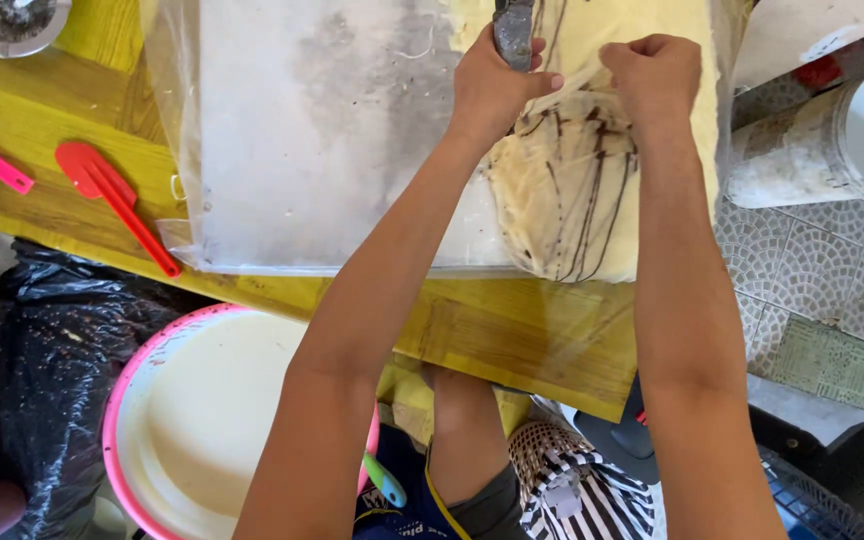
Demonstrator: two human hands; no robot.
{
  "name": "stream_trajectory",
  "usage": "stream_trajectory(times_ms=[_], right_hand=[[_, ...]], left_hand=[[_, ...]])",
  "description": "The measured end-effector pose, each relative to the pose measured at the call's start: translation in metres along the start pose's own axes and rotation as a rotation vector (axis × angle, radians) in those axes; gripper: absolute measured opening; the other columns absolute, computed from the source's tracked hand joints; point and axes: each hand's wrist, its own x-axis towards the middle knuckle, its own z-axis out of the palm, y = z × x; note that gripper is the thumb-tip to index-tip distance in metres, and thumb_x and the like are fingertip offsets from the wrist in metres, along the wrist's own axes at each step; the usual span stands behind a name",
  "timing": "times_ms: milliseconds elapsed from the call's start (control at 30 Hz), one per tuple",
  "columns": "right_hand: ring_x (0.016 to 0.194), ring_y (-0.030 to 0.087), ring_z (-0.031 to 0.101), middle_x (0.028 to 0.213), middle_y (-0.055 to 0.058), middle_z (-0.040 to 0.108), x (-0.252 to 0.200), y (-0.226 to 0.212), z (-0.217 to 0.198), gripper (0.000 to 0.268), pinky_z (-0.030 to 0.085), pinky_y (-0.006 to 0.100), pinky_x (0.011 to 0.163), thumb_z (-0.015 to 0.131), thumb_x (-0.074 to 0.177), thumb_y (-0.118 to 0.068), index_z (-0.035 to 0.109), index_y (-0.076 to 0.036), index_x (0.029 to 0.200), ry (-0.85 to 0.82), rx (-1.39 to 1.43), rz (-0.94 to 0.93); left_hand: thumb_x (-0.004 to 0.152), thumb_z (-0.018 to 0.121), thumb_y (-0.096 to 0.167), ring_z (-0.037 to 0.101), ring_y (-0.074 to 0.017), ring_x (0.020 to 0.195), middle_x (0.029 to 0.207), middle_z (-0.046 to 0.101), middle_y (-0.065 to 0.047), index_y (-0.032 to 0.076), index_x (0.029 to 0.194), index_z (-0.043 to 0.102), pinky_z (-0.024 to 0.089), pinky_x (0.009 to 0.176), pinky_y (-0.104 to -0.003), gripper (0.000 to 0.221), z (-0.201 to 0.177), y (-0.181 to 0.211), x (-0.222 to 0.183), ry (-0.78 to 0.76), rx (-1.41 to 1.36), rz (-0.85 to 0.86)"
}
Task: Preparing and cooking crepes on a portable stovetop and stacking them
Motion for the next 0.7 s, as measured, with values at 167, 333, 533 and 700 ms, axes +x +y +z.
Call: stream_trajectory(times_ms=[167, 333, 533, 700], right_hand=[[0.063, 0.007, 0.060, 0.074, 0.000, 0.068, 0.013, -0.017, 0.019, 0.019, 0.054, 0.020, 0.059, 0.085, 0.090, -0.019, 0.077, -0.002, 0.088, -0.186, 0.293, -0.176], [0.054, 0.008, 0.049, 0.069, 0.001, 0.069, 0.013, -0.027, 0.002, 0.029, 0.043, 0.024, 0.049, 0.071, 0.108, -0.024, 0.082, -0.001, 0.093, -0.166, 0.114, -0.460], [0.099, 0.023, 0.063, 0.108, 0.002, 0.079, 0.026, -0.013, -0.004, 0.011, 0.050, 0.035, 0.095, 0.077, 0.093, -0.009, 0.084, -0.008, 0.102, -0.004, -0.429, -1.033], [0.101, 0.015, 0.056, 0.097, -0.012, 0.066, 0.034, -0.008, -0.004, 0.008, 0.043, 0.031, 0.089, 0.076, 0.096, -0.032, 0.083, -0.031, 0.099, 0.040, -0.805, -1.162]], left_hand=[[0.055, 0.099, 0.018, 0.076, -0.0141, 0.084, 0.094, 0.080, 0.000, 0.009, 0.107, 0.069, 0.061, 0.079, -0.028, 0.061, 0.026, 0.000, 0.017, 0.014, 0.113, -0.002], [0.066, 0.085, 0.022, 0.074, -0.0220, 0.080, 0.091, 0.077, -0.007, 0.007, 0.113, 0.063, 0.060, 0.076, -0.031, 0.053, 0.030, -0.004, 0.024, 0.201, 0.239, 0.096], [0.069, 0.081, 0.020, 0.072, -0.0185, 0.072, 0.085, 0.075, -0.007, 0.005, 0.106, 0.065, 0.061, 0.068, -0.030, 0.043, 0.026, 0.004, 0.028, 0.213, 0.108, 0.050], [0.072, 0.081, 0.021, 0.078, -0.0149, 0.078, 0.086, 0.081, 0.001, 0.007, 0.102, 0.068, 0.061, 0.076, -0.028, 0.035, 0.024, 0.008, 0.020, 0.204, 0.200, 0.067]])
